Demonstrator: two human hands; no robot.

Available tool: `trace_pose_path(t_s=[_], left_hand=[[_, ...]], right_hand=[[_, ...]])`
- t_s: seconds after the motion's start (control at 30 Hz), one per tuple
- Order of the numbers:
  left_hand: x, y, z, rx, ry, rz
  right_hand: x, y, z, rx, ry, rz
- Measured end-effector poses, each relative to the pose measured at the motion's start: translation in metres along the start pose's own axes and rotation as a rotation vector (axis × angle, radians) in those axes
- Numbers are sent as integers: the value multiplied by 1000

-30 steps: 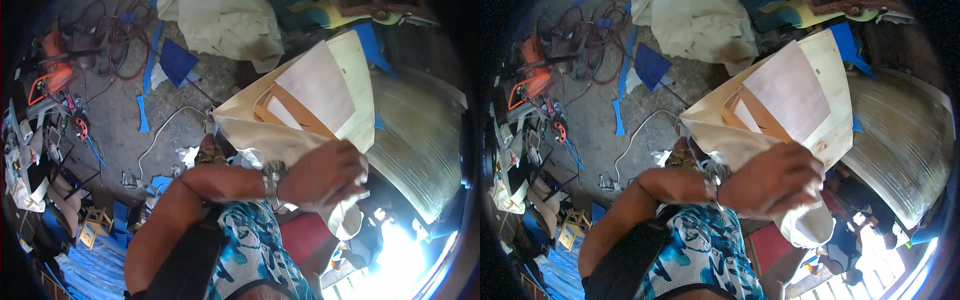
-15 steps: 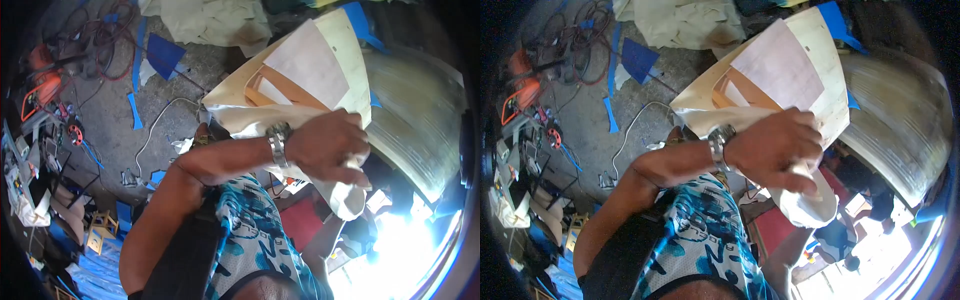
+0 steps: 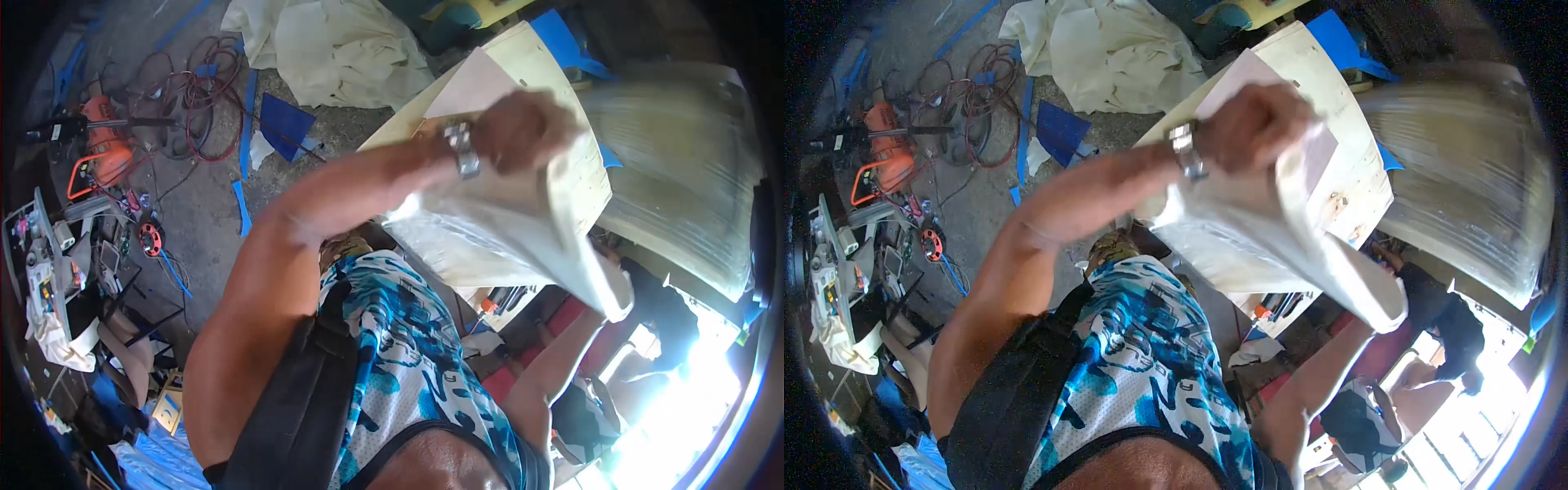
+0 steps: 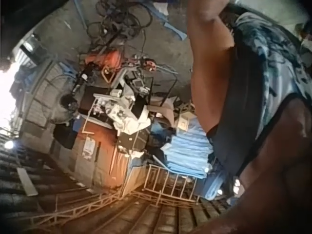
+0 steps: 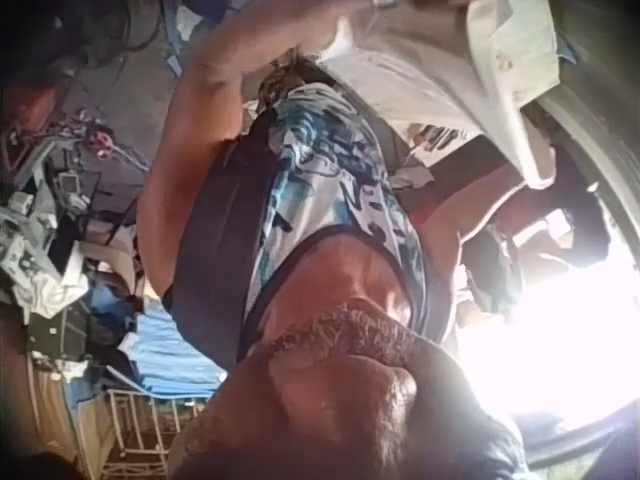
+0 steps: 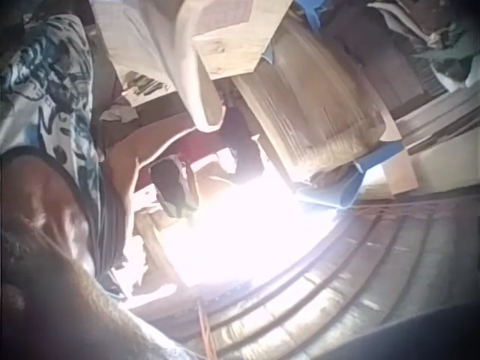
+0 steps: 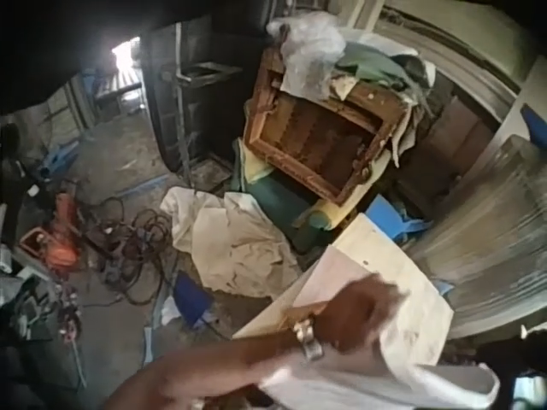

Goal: Attaching fabric to a furniture component using a pneumatic stapler and trimming excess with scissors.

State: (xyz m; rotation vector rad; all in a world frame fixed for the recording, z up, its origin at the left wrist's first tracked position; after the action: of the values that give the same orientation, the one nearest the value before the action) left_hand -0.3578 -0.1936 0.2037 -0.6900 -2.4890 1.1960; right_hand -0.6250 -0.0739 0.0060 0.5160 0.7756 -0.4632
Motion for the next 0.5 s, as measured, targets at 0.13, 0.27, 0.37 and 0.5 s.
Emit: trace_pose_path(t_s=[0.13, 0.27, 0.37, 0.5], left_hand=[[7, -92, -27, 13, -412, -32], [19, -180, 24, -566, -264, 93], [-11, -206, 38, -673, -92, -114], [0, -205, 45, -738, 30, -129]], right_hand=[[-10, -22, -4, -48, -13, -31], [1, -40, -13, -80, 0, -4], [27, -52, 0, -131, 6, 46], [36, -58, -26, -113, 18, 36]])
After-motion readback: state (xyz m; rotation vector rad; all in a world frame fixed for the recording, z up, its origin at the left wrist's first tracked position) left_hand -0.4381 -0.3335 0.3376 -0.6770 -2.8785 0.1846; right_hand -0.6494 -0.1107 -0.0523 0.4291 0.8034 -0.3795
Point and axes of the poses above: each hand's wrist, its own y-axis away from the middle knuckle, its own x-axis out of the palm, z = x × y, the point moved 10 cm from there along -y, towards the middle knuckle, and after that the axes turned 8 degrees about y, right-handed, at the moved point
